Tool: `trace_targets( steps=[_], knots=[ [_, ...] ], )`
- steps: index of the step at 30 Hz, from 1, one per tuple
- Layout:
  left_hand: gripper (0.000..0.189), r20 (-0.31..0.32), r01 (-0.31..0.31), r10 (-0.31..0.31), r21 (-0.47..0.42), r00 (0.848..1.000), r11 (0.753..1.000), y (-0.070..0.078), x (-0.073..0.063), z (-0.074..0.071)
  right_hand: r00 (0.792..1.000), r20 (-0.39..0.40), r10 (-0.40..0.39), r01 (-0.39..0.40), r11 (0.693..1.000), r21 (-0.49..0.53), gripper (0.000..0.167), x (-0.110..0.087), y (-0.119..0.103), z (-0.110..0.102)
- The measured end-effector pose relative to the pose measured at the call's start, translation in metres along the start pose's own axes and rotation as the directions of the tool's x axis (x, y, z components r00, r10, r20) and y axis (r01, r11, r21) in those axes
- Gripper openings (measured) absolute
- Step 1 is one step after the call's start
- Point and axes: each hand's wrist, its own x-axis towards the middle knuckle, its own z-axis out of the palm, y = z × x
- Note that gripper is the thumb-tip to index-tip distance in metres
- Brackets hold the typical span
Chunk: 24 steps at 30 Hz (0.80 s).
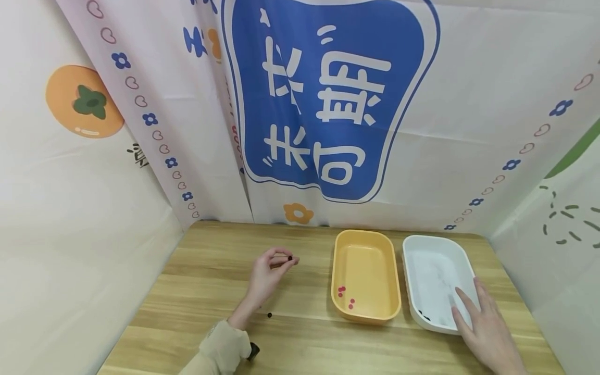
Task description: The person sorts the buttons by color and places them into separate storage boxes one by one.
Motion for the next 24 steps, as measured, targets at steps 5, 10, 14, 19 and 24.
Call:
trace_targets(
  steps=[5,10,14,19,24],
  knots=[
    [0.015,0.012,-0.02,0.02,-0.041,1.0,0.999,0.005,0.003,0.021,1.0,0.002,-0.001,0.001,1.0,-0.001,0.044,0.001,0.0,0.0],
    [0.016,0.043,-0.051,0.053,-0.053,0.998,0.997,0.014,0.005,0.044,1.0,0.003,-0.002,0.002,1.0,-0.007,0.044,0.0,0.0,-0.001],
    [0.016,0.106,-0.085,0.092,-0.064,0.99,0.994,0.022,0.005,0.064,1.0,0.013,0.004,-0.004,1.0,-0.011,0.044,0.0,0.001,-0.002],
    [0.014,0.179,-0.123,0.132,-0.06,0.975,0.991,0.034,0.004,0.089,1.0,0.02,0.001,-0.001,1.0,-0.016,0.045,0.0,0.0,-0.003],
    [0.012,0.241,-0.168,0.181,-0.071,0.953,0.983,0.048,0.002,0.113,1.0,0.017,0.004,-0.004,1.0,-0.009,0.046,0.0,-0.002,-0.002]
  ],
)
